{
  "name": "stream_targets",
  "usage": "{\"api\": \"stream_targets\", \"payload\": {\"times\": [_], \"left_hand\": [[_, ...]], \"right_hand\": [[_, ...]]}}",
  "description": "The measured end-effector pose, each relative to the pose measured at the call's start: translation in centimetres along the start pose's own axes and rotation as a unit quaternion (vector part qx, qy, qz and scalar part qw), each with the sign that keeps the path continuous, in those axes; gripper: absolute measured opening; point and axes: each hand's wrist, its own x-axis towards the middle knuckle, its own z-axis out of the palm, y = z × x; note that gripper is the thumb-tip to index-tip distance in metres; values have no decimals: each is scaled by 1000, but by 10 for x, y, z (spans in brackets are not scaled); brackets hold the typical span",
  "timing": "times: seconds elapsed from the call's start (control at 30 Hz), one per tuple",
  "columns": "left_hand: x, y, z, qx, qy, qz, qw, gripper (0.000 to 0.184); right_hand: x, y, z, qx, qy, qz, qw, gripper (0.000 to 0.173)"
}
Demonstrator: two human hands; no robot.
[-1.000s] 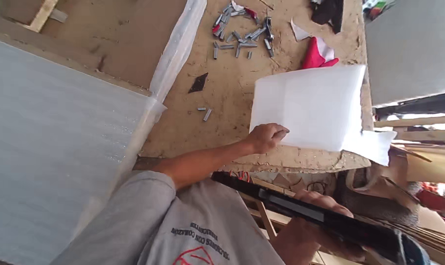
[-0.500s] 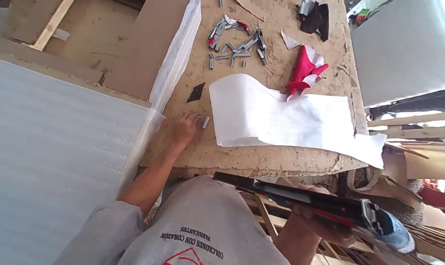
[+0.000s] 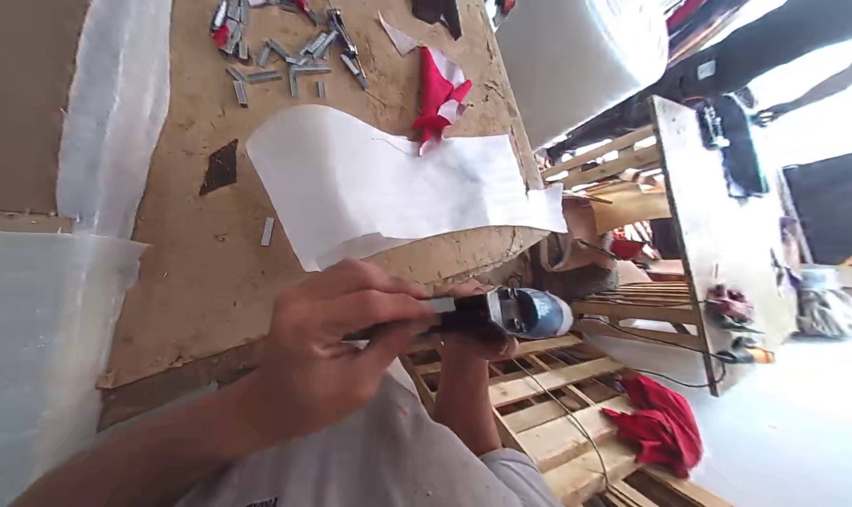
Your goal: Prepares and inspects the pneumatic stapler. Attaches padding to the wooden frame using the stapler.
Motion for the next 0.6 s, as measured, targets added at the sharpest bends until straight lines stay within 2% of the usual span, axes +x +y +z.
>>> {"api": "stream_targets", "payload": {"times": [0.13,0.27,0.33,0.4,0.5,0.6], "left_hand": [[-2,0,13,26,-39,8,999,8],[1,4,33,97,-33,68,992,11],[1,11,47,168,-35,110,979,19],[-2,16,53,231,-70,137,961,33],[-17,9,20,248,-94,74,961,44],[-51,-32,-59,218,-44,-58,973,48]], "right_hand": [[-2,-4,2,-7,1,-43,999,38],[-6,-7,8,-7,-4,-59,998,35],[-13,-9,10,-20,10,-50,998,34],[-18,-5,-10,-11,17,-34,999,36],[-21,-7,-10,32,40,-70,996,41],[-12,-11,-3,23,72,-137,988,42]]}}
